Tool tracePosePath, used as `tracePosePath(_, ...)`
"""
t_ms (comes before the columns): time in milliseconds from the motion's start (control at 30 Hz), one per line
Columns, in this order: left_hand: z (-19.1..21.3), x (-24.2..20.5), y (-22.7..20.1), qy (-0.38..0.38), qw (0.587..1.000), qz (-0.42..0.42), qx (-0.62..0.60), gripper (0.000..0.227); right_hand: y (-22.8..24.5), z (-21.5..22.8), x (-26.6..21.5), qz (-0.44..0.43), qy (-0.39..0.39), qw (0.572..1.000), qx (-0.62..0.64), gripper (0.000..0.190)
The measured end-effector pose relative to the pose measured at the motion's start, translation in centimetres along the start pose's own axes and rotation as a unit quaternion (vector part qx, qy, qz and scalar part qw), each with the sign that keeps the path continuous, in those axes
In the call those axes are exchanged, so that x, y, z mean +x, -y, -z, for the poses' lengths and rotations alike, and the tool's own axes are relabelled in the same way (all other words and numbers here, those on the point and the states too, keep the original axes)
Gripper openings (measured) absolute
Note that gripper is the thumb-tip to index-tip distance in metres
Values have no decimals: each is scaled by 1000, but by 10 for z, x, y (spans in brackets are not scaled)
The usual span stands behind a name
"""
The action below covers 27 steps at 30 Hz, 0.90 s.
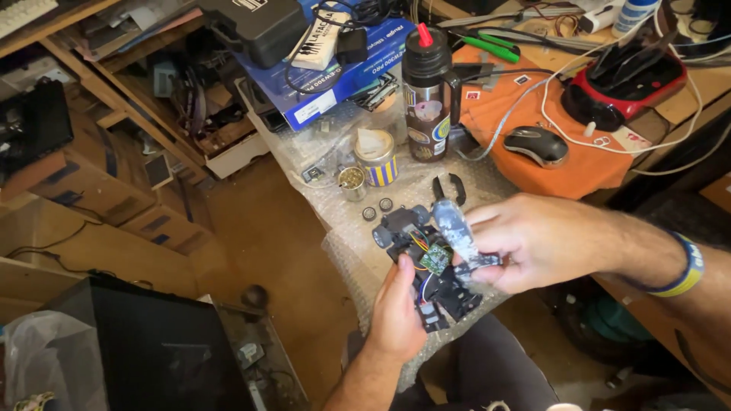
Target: Repairing or assembling a small electronic device involving wiring and component placement
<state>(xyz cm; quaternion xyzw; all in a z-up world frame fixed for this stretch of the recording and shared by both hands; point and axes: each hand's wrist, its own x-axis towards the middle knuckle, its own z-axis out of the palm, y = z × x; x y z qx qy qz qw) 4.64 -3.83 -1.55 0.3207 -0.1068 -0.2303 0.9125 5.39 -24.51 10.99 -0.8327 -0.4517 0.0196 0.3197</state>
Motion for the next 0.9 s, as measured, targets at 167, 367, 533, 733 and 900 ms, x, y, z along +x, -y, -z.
tracePosePath(167,-3,-4,-2,-32,999,-4,29,54,1,-10,-5,-17,-76,995,-63,17)
tracePosePath(367,2,-2,-4,-41,996,-14,82,56,-6,-18,-14,-46,-129,985,-105,20)
tracePosePath(533,-5,-3,-8,-70,987,-11,144,57,-5,-16,-12,-62,-67,995,-43,24)
tracePosePath(733,7,-4,-4,-42,980,-42,189,57,-2,-19,-8,-84,-132,987,-21,17)
tracePosePath(900,2,-4,0,-41,999,-22,-6,53,-6,-27,-13,-113,-173,976,-65,20)
